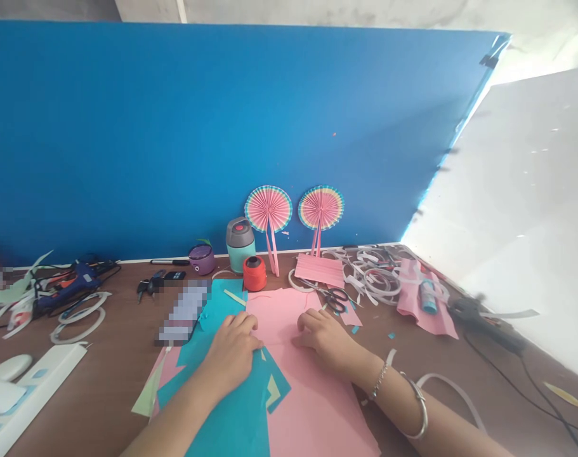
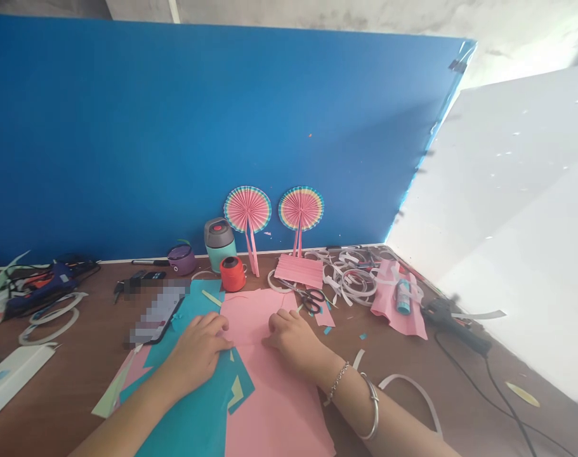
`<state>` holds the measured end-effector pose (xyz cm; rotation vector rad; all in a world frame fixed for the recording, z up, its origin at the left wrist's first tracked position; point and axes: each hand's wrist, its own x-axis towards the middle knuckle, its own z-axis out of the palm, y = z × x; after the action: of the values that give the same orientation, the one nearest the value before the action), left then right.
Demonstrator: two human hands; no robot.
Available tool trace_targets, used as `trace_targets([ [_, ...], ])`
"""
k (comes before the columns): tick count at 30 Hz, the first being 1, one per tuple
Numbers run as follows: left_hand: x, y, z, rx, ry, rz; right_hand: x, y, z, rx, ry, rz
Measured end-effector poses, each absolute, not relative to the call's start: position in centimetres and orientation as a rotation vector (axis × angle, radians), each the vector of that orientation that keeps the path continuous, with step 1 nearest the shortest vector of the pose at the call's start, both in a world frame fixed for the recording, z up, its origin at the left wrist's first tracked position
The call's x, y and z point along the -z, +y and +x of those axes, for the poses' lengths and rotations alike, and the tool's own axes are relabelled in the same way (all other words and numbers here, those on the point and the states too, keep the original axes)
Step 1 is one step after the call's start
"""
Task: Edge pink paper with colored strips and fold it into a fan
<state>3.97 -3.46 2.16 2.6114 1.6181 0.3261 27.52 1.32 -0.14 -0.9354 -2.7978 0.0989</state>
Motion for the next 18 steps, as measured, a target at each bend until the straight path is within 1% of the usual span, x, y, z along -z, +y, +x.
trace_targets([
  [5, -2.4, -3.4, 3.2, -0.337, 1.689, 2.550, -0.3, 1.6, 28.4, -0.148, -2.715, -1.017],
  [8, -1.6, -2.9, 2.9, -0.458, 1.664, 2.477, -0.1, 1.6, 28.3, -0.101, -2.745, -0.988],
  [10, -0.9, -2.5, 2.7, -0.633, 1.639, 2.396, 0.1, 1.7, 28.2, -0.062, -2.761, -0.951],
  [12, -0.5, -2.1, 2.4, -0.921, 1.624, 2.296, 0.3, 1.9, 28.2, -0.080, -2.739, -0.893],
  [15, -0.3, -1.9, 1.8, -1.414, 1.700, 2.049, 0.5, 2.2, 28.3, -0.285, -2.556, -0.798],
  [16, -0.3, -2.0, 1.7, -1.508, 1.719, 1.961, 0.6, 2.3, 28.4, -0.385, -2.461, -0.776],
  [18, -0.5, -2.3, 1.6, -1.502, 1.685, 1.839, 0.5, 2.3, 28.4, -0.559, -2.270, -0.748],
])
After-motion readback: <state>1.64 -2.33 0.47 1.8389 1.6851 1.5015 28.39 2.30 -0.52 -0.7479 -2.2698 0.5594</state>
